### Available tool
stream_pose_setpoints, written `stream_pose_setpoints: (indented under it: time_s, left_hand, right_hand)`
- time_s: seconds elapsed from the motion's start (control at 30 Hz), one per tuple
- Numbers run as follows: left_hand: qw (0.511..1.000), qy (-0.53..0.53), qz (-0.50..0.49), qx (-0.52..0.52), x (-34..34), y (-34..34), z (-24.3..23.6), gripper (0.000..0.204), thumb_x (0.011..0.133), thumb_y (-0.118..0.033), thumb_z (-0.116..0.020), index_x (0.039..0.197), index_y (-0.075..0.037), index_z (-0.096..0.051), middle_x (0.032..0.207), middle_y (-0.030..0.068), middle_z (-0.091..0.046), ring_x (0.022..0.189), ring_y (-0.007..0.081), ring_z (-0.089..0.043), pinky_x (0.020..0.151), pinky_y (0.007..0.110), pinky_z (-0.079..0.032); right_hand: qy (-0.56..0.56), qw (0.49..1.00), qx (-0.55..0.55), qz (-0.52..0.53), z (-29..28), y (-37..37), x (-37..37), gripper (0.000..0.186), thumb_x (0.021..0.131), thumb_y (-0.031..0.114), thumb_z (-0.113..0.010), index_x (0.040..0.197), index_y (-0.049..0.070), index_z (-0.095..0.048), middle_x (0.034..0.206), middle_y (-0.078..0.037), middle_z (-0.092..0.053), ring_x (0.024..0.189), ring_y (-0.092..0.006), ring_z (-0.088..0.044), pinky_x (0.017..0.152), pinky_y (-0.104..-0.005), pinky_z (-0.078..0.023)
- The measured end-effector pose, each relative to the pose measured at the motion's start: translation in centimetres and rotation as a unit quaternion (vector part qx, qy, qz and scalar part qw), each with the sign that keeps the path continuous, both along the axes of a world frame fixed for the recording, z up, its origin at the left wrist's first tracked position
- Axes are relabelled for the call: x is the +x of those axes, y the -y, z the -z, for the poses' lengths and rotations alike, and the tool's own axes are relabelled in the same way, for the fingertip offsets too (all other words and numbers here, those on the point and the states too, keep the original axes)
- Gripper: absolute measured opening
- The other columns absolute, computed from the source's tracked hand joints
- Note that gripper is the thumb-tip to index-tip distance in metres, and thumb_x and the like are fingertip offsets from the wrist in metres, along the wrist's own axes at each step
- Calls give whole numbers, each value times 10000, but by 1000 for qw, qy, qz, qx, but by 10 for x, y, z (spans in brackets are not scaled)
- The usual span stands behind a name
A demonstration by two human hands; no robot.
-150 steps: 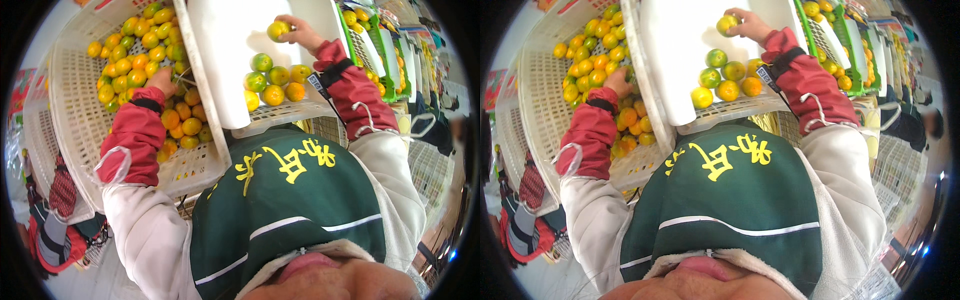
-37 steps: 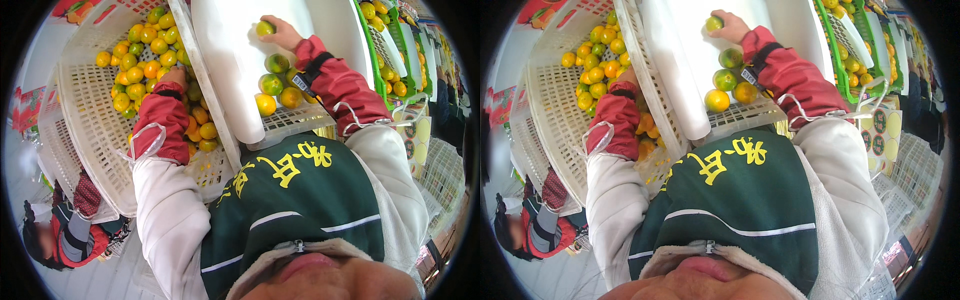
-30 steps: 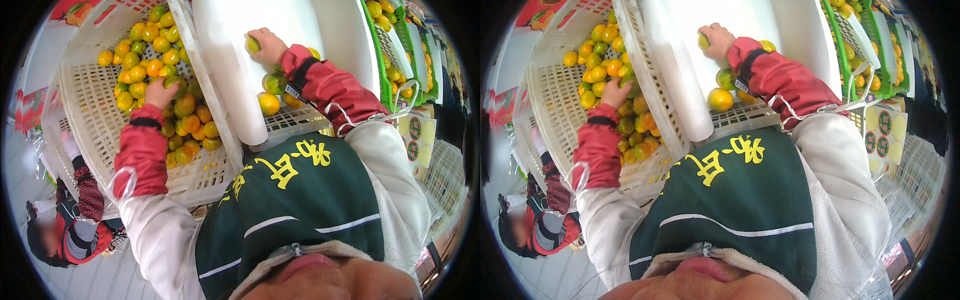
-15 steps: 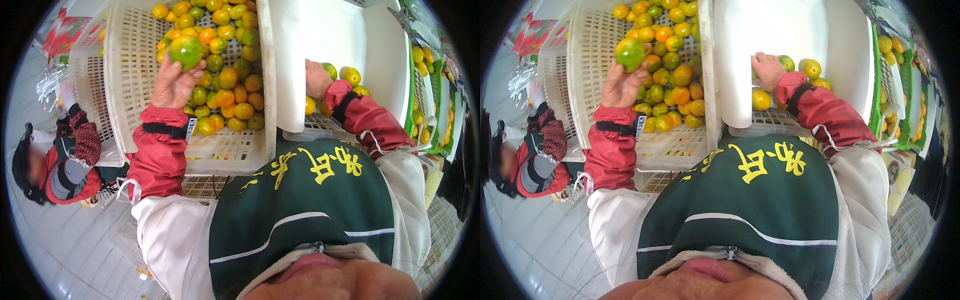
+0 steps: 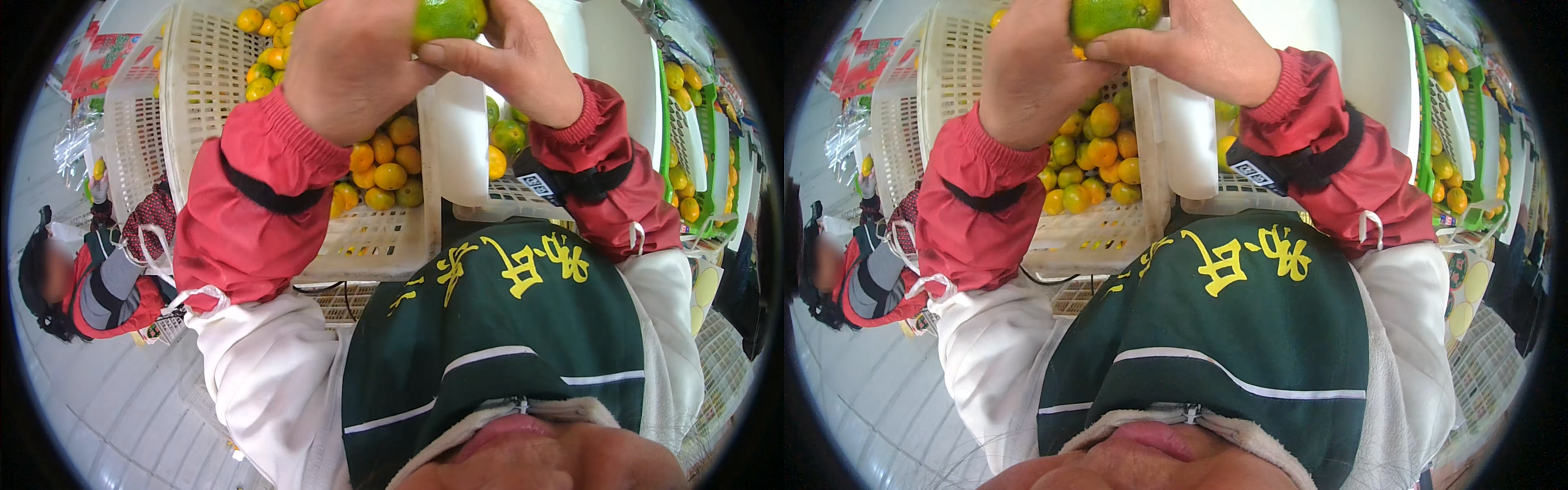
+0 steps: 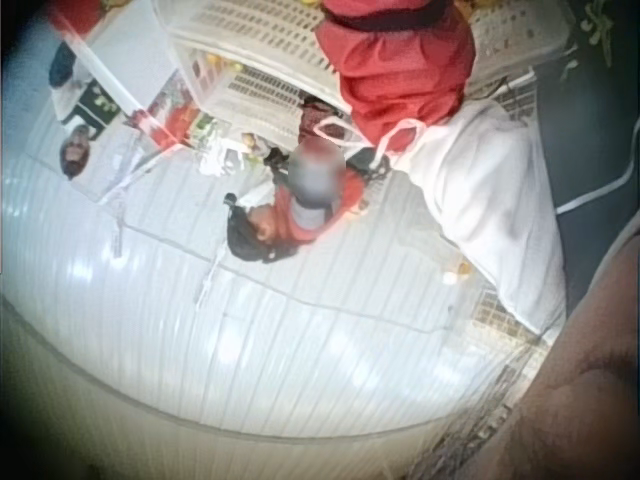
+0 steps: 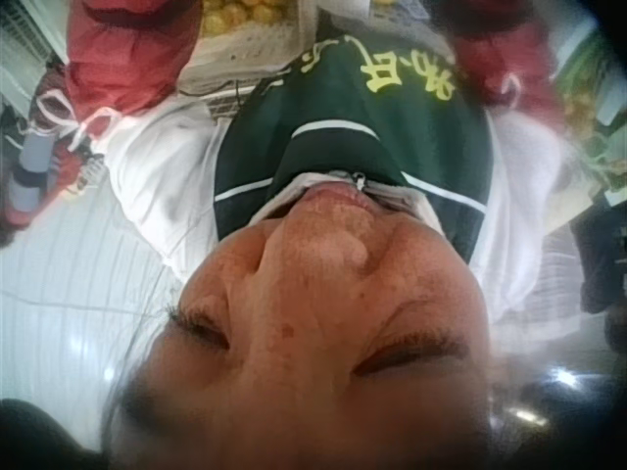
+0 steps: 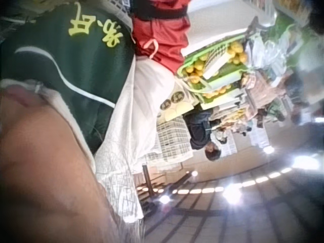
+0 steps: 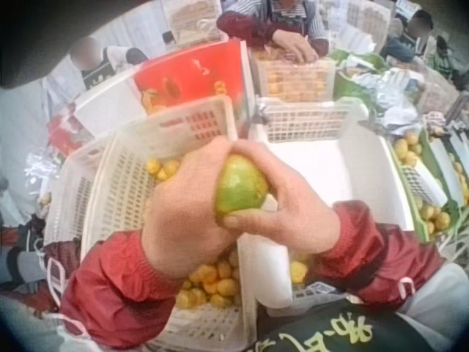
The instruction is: The person applies small round stickers to individual oranges in a white tray, then places a larger branded sticker on a clear plastic lid and seals the tray. They then line an empty white crate with a foam sheet and begin placing oranges into the crate one by one.
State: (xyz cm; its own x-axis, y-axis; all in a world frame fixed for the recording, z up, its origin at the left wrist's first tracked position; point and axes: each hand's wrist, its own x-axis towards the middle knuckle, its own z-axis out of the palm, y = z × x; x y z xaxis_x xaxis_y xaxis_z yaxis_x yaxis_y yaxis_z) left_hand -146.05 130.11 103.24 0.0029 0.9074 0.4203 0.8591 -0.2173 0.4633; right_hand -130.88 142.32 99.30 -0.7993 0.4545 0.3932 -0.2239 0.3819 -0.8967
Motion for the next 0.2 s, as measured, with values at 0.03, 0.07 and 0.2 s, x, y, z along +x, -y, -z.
stream_pose_setpoints:
  time_s: [0.03, 0.07, 0.2]
  left_hand:
    - [999, 19, 28, -3, 0, -4, -1, 816, 717, -139, -781, 1396, 3, -352, 1348, 191, -449, 1221, 334, -474, 1040, 406, -383]
    - [997, 5, 73, 35, -9, -13, -4, 800, 727, -118, -769, 1402, -9, -353, 1352, 185, -454, 1212, 327, -485, 1035, 406, -390]
    - [967, 243, -6, -78, -45, -17, 6, 755, 794, -112, -708, 1448, -115, -332, 1408, 193, -418, 1240, 338, -476, 1048, 400, -391]
  right_hand:
    - [2, 1000, 11, 23, -2, 0, -1, 757, 736, 18, -726, 1398, -4, -359, 1184, -132, -529, 1127, -173, -527, 963, -327, -449]
    - [5, 999, 22, 47, -2, -1, -1, 745, 734, -6, -713, 1391, -9, -362, 1185, -129, -529, 1125, -168, -524, 972, -330, -443]
    - [144, 985, -78, 58, 13, -39, 7, 744, 742, 0, -704, 1396, -12, -348, 1233, -156, -517, 1162, -196, -521, 997, -336, -432]
